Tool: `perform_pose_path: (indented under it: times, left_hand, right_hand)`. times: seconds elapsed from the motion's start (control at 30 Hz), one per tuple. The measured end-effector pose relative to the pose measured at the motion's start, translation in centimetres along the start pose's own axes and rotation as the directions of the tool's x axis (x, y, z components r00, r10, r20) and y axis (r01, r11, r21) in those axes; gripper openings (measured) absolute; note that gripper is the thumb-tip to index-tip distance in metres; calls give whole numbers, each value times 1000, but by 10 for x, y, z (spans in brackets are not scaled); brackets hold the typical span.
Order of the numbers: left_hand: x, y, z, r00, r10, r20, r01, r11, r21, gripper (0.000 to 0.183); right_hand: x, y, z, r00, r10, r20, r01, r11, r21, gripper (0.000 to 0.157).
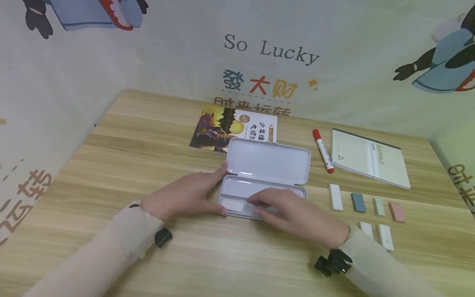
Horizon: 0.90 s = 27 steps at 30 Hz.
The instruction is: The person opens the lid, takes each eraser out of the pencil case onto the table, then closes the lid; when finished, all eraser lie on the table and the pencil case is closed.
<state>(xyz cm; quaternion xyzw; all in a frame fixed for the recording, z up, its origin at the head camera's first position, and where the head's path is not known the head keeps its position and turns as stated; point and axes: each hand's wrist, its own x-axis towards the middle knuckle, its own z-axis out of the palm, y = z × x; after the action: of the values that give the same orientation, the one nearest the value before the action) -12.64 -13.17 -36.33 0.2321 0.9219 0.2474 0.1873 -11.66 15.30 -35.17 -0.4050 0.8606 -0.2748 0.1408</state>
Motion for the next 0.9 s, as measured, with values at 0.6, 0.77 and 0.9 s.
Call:
perform_pose_path:
  times: [0.6, 0.77, 0.9]
  left_hand:
    - [-1, -1, -1, 999, 31, -17, -31, 1000, 4, 118]
    - [0, -1, -1, 999, 32, -14, -32, 999, 8, 117]
    - [1, 0, 0, 999, 37, -17, -37, 999, 13, 116]
  right_hand:
    - [32, -16, 13, 998, 15, 57, -8, 994, -112, 34]
    - [36, -13, 13, 999, -9, 51, 16, 992, -122, 32]
    - [40, -11, 14, 999, -13, 50, 19, 995, -103, 34]
